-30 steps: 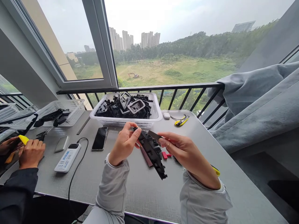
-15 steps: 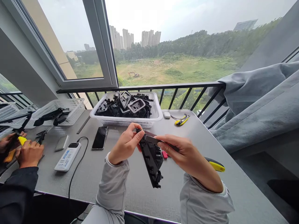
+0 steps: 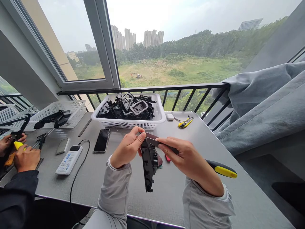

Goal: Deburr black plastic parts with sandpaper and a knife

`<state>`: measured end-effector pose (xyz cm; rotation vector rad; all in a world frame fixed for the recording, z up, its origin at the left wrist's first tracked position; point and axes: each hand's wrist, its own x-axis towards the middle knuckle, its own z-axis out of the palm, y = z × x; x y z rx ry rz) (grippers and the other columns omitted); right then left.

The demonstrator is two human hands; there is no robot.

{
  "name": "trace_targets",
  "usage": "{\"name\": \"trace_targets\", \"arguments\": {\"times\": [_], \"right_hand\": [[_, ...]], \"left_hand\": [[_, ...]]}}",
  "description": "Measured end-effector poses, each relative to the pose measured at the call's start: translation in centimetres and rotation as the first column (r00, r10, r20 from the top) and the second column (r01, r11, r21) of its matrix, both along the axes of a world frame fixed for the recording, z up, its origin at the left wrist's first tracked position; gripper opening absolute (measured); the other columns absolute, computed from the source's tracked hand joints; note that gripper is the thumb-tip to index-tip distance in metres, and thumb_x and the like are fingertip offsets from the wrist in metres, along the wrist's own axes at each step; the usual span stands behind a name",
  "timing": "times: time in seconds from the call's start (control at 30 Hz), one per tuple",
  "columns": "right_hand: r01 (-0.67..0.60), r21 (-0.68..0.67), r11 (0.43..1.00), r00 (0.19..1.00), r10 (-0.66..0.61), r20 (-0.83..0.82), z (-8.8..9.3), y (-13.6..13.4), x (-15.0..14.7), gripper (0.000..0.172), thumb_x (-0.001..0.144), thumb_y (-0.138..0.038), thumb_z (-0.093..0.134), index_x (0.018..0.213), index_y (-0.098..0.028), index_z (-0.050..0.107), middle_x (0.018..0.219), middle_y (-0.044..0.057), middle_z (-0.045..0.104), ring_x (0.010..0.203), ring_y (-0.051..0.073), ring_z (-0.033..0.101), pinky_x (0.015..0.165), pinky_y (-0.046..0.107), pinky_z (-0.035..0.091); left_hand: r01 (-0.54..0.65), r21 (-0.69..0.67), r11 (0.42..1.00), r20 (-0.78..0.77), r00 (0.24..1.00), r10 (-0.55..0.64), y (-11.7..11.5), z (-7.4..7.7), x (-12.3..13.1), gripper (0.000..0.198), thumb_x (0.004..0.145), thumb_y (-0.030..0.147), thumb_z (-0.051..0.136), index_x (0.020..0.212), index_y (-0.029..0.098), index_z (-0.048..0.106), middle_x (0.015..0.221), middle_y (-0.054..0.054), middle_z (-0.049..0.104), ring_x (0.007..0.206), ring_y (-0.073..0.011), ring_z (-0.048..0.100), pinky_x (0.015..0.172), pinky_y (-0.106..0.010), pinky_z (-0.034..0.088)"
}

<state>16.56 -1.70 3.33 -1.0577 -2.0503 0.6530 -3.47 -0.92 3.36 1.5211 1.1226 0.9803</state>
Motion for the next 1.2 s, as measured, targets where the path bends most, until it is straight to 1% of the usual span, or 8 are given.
{"name": "trace_targets", "arguments": {"times": [0.13,0.4,0.57,0.7,0.83,0.97,1.1,1.2], "right_hand": [[-0.067,-0.006,0.998,0.998,0.067,0.018,-0.06,-0.09,0.30,0.025,0.091,-0.028,0.052,0.100,-0.019,0.073,0.068,0.003,0.066,0.058,0.013,0.058,0.057,0.023,0.045],[-0.100,-0.039,0.994,0.994,0.101,0.027,0.03,-0.09,0.04,0.026,0.091,-0.029,0.051,0.100,-0.019,0.074,0.070,0.004,0.067,0.061,0.014,0.059,0.056,0.023,0.045],[-0.028,-0.032,0.999,1.000,0.028,-0.014,-0.04,0.14,0.17,0.027,0.091,-0.030,0.051,0.102,-0.018,0.073,0.072,0.004,0.067,0.061,0.014,0.058,0.055,0.024,0.045],[-0.119,-0.077,0.990,0.993,0.117,-0.022,0.00,0.25,0.29,0.027,0.090,-0.030,0.051,0.100,-0.019,0.074,0.068,0.003,0.067,0.057,0.013,0.057,0.055,0.023,0.046],[-0.008,-0.068,0.998,0.998,0.004,-0.058,0.07,0.43,0.31,0.028,0.088,-0.031,0.054,0.101,-0.019,0.074,0.075,0.005,0.070,0.063,0.015,0.060,0.057,0.024,0.048],[0.130,-0.113,0.985,0.966,-0.152,-0.209,-0.08,0.46,0.47,0.030,0.086,-0.037,0.056,0.100,-0.019,0.074,0.072,0.004,0.068,0.051,0.012,0.052,0.047,0.024,0.044],[0.211,-0.169,0.963,0.887,-0.261,-0.381,-0.36,0.34,0.42,0.034,0.084,-0.045,0.059,0.099,-0.019,0.074,0.062,0.001,0.060,0.046,0.010,0.046,0.041,0.023,0.039],[0.193,-0.208,0.959,0.877,-0.264,-0.402,-0.37,0.24,0.31,0.037,0.082,-0.048,0.061,0.097,-0.017,0.073,0.057,-0.001,0.052,0.044,0.010,0.042,0.038,0.022,0.035]], "left_hand": [[0.016,-0.007,1.000,0.001,1.000,-0.016,-0.20,0.31,0.02,0.036,0.087,0.058,0.047,0.087,0.022,0.048,0.050,0.005,0.058,0.040,-0.0135,0.056,0.040,-0.023,0.037],[0.032,-0.011,0.999,-0.009,0.999,-0.032,-0.03,0.20,0.08,0.036,0.087,0.058,0.048,0.086,0.022,0.049,0.050,0.005,0.058,0.040,-0.0135,0.056,0.040,-0.023,0.039],[0.013,-0.006,1.000,0.003,1.000,-0.013,0.11,0.17,0.17,0.037,0.087,0.059,0.048,0.086,0.022,0.049,0.052,0.004,0.059,0.041,-0.0132,0.056,0.040,-0.023,0.040],[0.027,-0.019,0.999,0.029,0.999,-0.026,0.16,0.20,0.21,0.038,0.085,0.060,0.051,0.085,0.022,0.049,0.051,0.005,0.058,0.039,-0.0129,0.056,0.039,-0.023,0.039],[0.023,-0.027,0.999,0.060,0.998,-0.021,0.12,0.17,0.11,0.037,0.084,0.058,0.052,0.086,0.022,0.047,0.053,0.004,0.061,0.041,-0.0124,0.056,0.041,-0.022,0.041],[0.015,-0.043,0.999,0.177,0.984,-0.008,0.05,0.18,0.29,0.041,0.075,0.049,0.069,0.089,0.022,0.042,0.058,0.005,0.061,0.047,-0.0115,0.057,0.045,-0.022,0.046],[-0.123,-0.013,0.992,0.277,0.953,0.122,0.36,0.14,0.65,0.047,0.071,0.054,0.071,0.086,0.023,0.039,0.058,0.006,0.059,0.048,-0.0119,0.058,0.046,-0.024,0.049],[-0.243,0.011,0.970,0.321,0.920,0.226,0.71,0.00,0.74,0.047,0.073,0.061,0.065,0.087,0.023,0.040,0.061,0.007,0.057,0.050,-0.0116,0.058,0.046,-0.024,0.050]]}}
